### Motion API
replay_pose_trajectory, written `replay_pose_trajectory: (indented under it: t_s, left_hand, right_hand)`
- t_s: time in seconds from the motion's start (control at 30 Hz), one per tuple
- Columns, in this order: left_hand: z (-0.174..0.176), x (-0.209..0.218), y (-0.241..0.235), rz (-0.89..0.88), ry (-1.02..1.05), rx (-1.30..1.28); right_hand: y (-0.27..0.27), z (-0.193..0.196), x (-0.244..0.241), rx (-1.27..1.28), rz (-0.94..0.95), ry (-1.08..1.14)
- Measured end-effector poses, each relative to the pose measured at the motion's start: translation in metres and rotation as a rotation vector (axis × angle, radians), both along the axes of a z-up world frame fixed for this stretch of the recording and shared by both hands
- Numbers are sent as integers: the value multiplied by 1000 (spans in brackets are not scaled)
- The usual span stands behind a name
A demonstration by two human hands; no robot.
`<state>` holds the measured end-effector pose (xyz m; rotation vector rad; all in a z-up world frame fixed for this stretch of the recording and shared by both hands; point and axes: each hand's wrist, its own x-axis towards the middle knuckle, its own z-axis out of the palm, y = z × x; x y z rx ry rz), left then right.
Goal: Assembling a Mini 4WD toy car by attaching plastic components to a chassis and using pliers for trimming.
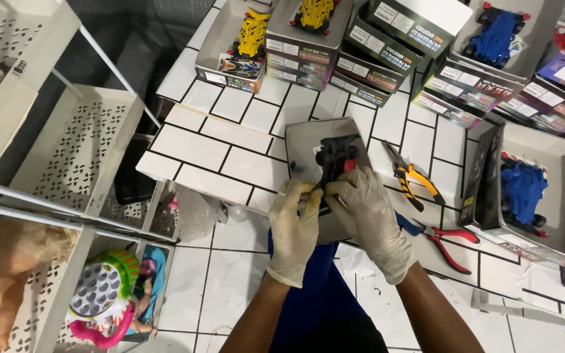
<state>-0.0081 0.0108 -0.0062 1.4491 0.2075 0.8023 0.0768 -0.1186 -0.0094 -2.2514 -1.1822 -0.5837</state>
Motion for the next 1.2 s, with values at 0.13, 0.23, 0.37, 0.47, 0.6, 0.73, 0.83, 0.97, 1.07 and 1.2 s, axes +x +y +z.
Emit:
replay_pose_trajectory:
  t_s: [0.13, 0.23, 0.37, 0.47, 0.6, 0.73, 0.83, 0.97, 1.07, 1.2]
  left_hand:
    - [13, 0, -5, -5, -1, -34]
    - [-1, 5, -13, 111, 67, 124]
    - [-7, 8, -23, 191, 157, 132]
    - [-5, 6, -18, 175, 202, 27]
    - [-6, 10, -14, 207, 280, -45]
    - [-26, 16, -13, 189, 312, -131]
    - [-43, 17, -8, 43, 359, -358]
    - [-2, 4, -2, -84, 289, -454]
    - [10, -1, -2, -164, 239, -453]
    - [0, -4, -7, -255, 227, -432]
  right_hand:
    - [-2, -3, -3, -1, -44, -32]
    - [-3, -9, -9, 3, -127, -102]
    - [-7, -15, -8, -18, -163, -80]
    - [-18, -23, 2, -109, -100, -89]
    - [-32, -6, 5, -66, -91, 57]
    - [-49, -15, 13, -92, -112, 139]
    - [-49, -10, 6, -183, -191, 278]
    - [-40, 13, -1, 11, -314, 520]
    - [-22, 35, -8, 285, -302, 701]
    - [-8, 53, -9, 459, -302, 989]
